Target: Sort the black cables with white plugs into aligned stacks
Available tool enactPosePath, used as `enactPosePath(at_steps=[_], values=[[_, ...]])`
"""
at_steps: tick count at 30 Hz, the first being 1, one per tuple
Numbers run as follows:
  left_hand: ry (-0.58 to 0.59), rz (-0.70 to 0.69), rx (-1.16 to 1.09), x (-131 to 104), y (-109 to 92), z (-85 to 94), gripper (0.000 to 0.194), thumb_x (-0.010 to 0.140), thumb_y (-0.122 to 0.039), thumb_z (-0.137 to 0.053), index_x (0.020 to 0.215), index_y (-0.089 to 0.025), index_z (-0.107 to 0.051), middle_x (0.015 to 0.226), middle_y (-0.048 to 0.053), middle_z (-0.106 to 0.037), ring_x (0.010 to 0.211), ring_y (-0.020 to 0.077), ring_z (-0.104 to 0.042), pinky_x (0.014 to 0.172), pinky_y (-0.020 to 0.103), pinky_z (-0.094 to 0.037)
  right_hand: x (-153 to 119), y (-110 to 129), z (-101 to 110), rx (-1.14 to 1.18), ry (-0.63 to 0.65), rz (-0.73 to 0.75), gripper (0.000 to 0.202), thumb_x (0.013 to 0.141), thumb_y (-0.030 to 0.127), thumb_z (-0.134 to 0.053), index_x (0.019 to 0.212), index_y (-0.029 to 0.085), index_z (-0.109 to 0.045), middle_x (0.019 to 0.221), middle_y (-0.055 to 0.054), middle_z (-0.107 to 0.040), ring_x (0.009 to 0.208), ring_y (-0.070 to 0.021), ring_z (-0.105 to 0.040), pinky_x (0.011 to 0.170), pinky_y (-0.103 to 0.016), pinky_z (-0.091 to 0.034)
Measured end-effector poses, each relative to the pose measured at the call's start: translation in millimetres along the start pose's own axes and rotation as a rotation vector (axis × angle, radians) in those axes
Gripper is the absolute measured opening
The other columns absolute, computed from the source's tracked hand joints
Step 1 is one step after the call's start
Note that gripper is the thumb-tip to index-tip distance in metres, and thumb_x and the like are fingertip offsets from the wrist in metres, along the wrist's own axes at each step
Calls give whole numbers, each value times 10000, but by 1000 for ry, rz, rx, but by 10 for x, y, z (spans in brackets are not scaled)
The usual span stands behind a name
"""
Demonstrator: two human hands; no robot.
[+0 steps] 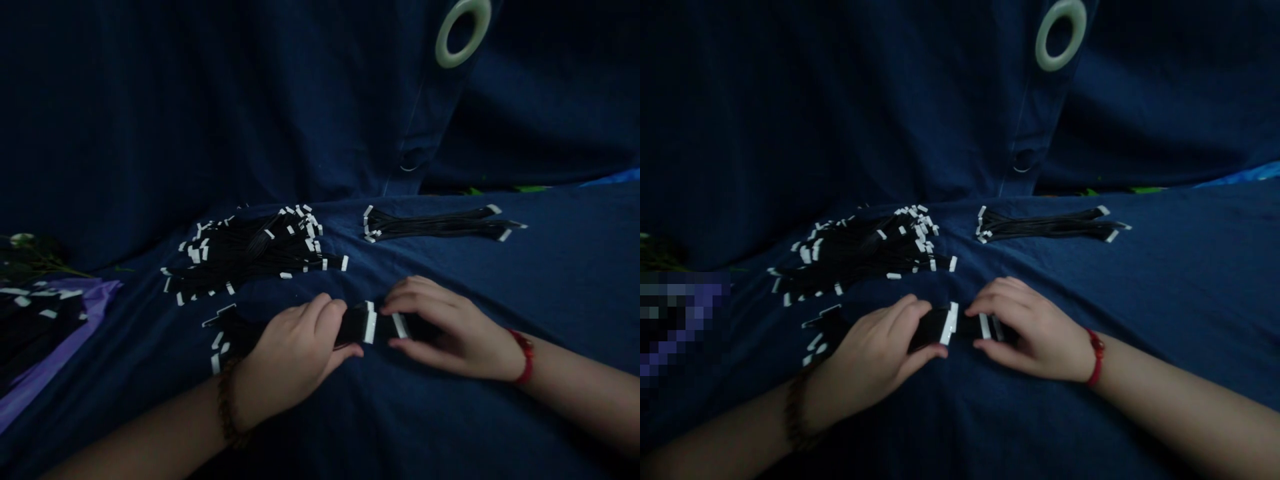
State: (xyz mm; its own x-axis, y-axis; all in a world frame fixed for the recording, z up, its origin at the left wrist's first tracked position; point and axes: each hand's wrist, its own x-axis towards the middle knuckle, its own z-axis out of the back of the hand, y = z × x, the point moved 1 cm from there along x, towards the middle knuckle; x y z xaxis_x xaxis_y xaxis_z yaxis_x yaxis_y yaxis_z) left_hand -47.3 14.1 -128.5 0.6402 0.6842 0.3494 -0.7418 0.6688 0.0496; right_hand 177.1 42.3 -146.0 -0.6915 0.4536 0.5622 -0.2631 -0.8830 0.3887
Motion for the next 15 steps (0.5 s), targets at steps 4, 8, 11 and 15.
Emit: enactPosePath(at_steps=[4, 8, 11, 15], values=[[84, -18, -35, 7, -1, 3, 364, 799, -290, -639, 1084, -176, -442, 964, 38, -593, 837, 200, -592, 664, 307, -506, 29, 140, 11, 37, -34, 95, 334, 798, 224, -669, 1092, 156, -526, 950, -74, -620, 927, -170, -575, 827, -325, -454], [31, -53, 22, 17, 49, 123, 195, 797, -197, -557, 972, -174, -473, 841, 30, -598, 787, 219, -574, 690, 359, -490, 31, 47, 138, -33, 154, -106, 498, 760, 355, -695, 1163, 145, -492, 999, -75, -610, 882, -174, -594, 756, -301, -480], [-107, 14, 121, 20, 148, 261, 169, 812, -158, -482, 980, -149, -460, 812, 49, -604, 723, 201, -596, 651, 324, -492, 24, -59, 221, -118, 336, -313, 488, 722, 325, -701, 1147, 171, -516, 993, -47, -603, 810, -164, -599, 697, -288, -480], [-221, 94, 276, -11, 290, 452, 229, 862, -177, -415, 1085, -126, -424, 825, 45, -623, 647, 162, -627, 541, 248, -472, 26, -70, 231, -149, 402, -309, 303, 765, 234, -623, 1059, 187, -571, 946, -35, -598, 772, -152, -584, 690, -280, -461]])
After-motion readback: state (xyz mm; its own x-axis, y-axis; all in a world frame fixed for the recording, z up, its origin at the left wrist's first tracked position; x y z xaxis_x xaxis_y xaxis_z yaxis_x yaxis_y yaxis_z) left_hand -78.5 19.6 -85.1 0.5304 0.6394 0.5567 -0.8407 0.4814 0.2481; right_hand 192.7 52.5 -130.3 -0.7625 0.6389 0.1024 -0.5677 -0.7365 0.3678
